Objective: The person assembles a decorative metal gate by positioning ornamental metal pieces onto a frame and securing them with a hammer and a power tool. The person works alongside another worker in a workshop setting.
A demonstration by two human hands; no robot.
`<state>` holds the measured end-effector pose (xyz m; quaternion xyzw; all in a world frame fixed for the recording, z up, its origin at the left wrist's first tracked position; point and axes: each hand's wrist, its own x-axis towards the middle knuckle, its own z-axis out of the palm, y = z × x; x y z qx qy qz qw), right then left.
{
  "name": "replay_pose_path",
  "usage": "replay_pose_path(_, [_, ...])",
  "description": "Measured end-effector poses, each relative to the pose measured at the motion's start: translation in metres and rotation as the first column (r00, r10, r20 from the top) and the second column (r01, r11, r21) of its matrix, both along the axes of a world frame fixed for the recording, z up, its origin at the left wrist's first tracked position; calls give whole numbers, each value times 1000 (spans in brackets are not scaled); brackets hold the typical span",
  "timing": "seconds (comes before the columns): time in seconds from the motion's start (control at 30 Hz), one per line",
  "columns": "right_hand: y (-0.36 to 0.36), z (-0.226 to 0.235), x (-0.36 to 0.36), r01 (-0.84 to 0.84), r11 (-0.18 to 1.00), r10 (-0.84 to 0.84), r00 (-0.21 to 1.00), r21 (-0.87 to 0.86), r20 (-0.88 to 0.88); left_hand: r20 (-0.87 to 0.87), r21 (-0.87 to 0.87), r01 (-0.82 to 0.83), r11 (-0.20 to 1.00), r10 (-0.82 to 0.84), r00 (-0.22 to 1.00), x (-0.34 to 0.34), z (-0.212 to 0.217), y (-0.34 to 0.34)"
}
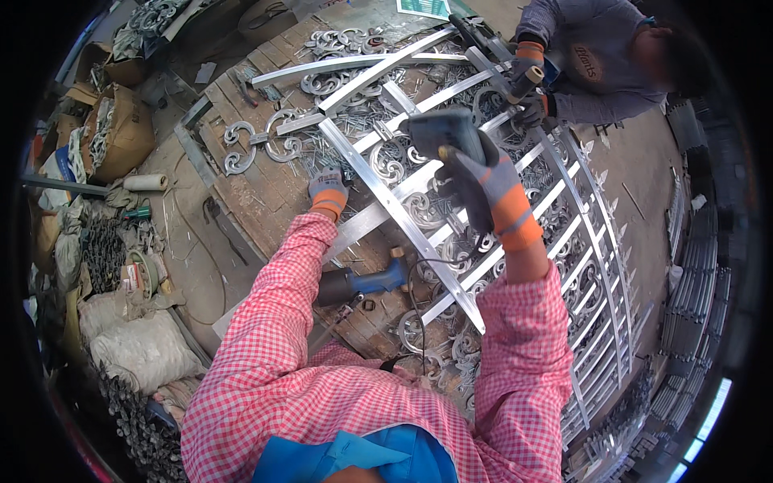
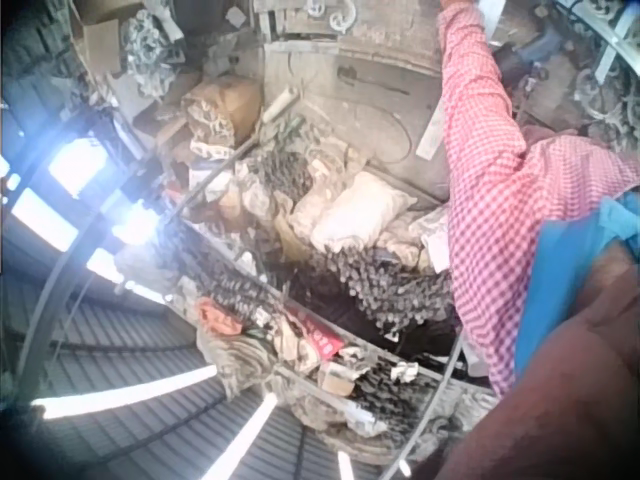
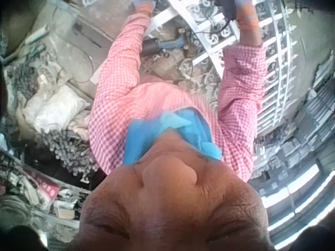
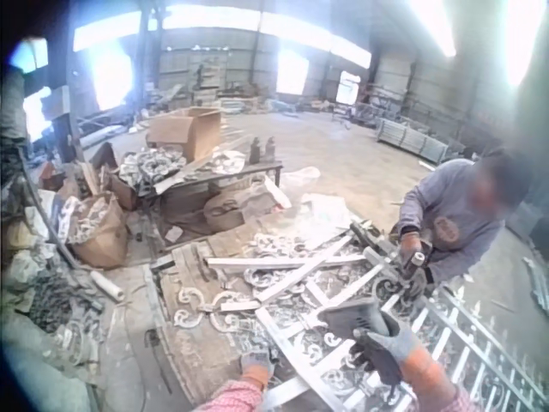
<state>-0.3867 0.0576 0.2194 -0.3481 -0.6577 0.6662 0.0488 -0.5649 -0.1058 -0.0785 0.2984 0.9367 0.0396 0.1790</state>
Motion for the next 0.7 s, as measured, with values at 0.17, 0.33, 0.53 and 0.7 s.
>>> replay_pose_path(0.17, [-37, 12, 98, 207, 978, -207, 978, 15, 28, 23, 289, -300, 909, 306, 952, -2, -6, -18])
replay_pose_path(0.33, [-67, 9, 163, 374, 923, -369, 927, -94, 68, 180, 762, -258, 594, 189, 965, -15, 51, 10])
replay_pose_path(0.53, [-88, 10, 201, 445, 890, -441, 896, -98, 60, -253, 507, 222, 833, -102, 962, -59, 54, 92])
replay_pose_path(0.7, [-90, 4, 222, 495, 866, -491, 868, -73, 70, -205, 219, 428, 877, -388, 899, -68, 68, 117])
